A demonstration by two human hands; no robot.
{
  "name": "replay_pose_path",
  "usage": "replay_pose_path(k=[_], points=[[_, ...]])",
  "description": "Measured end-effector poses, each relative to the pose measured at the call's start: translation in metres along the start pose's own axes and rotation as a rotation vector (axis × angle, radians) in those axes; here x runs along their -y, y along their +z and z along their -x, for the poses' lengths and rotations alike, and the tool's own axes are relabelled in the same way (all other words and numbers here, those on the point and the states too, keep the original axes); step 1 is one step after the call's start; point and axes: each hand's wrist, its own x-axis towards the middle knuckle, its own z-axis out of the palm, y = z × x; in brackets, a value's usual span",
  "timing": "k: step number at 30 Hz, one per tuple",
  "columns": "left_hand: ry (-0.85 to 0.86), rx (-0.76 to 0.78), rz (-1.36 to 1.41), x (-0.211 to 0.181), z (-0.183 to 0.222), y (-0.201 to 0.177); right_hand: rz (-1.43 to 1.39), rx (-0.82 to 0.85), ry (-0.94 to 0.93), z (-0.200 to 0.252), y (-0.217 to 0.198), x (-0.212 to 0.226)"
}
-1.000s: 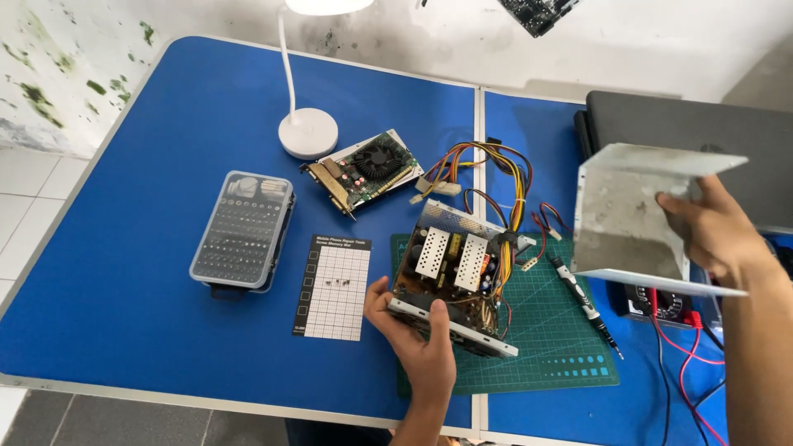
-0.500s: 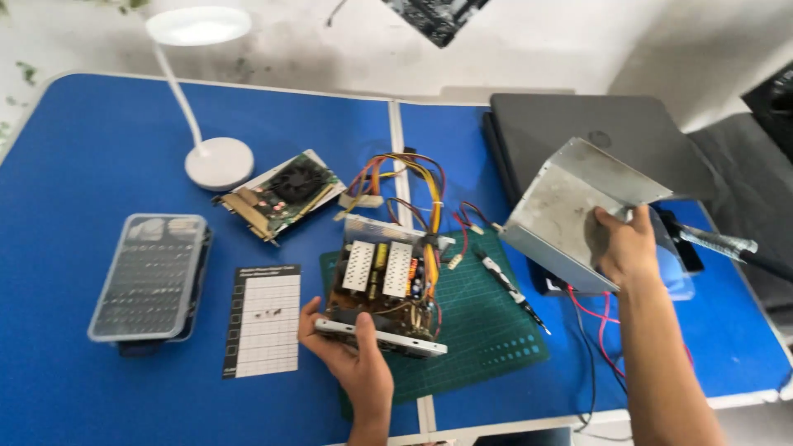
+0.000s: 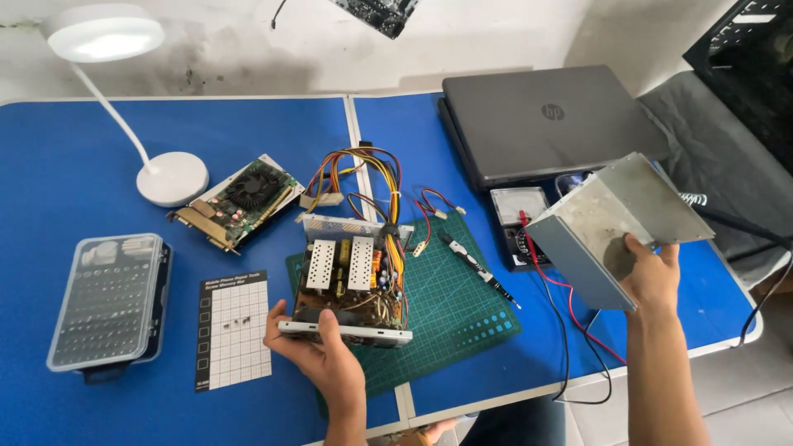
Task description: Opening a computer power supply unit and brushing dust off the internal components
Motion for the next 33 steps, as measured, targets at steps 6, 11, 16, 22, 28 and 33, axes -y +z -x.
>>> replay_pose_path(k=[6,11,16,22,28,33], points=[[0.039,0.003,0.019,0.013,-0.002,-0.003,-0.053,0.085,-0.085,-0.042,0.054,0.000],[0.067,-0.018,-0.046,0.004,-0.003,0.000,-0.458,0.264,-0.014,-0.038,0.172,-0.001],[0.082,0.002,0.052,0.004,0.001,-0.002,-0.447,0.232,0.014,-0.027,0.237,-0.020],[0.053,0.025,0.046,-0.008,0.003,-0.004,-0.428,0.259,0.046,-0.013,0.252,-0.024],[-0.021,-0.005,0.033,-0.013,0.013,-0.009,-0.384,0.277,0.070,-0.006,0.256,-0.026],[-0.036,0.017,0.017,-0.012,0.017,-0.013,-0.403,0.283,0.089,-0.010,0.259,-0.038]])
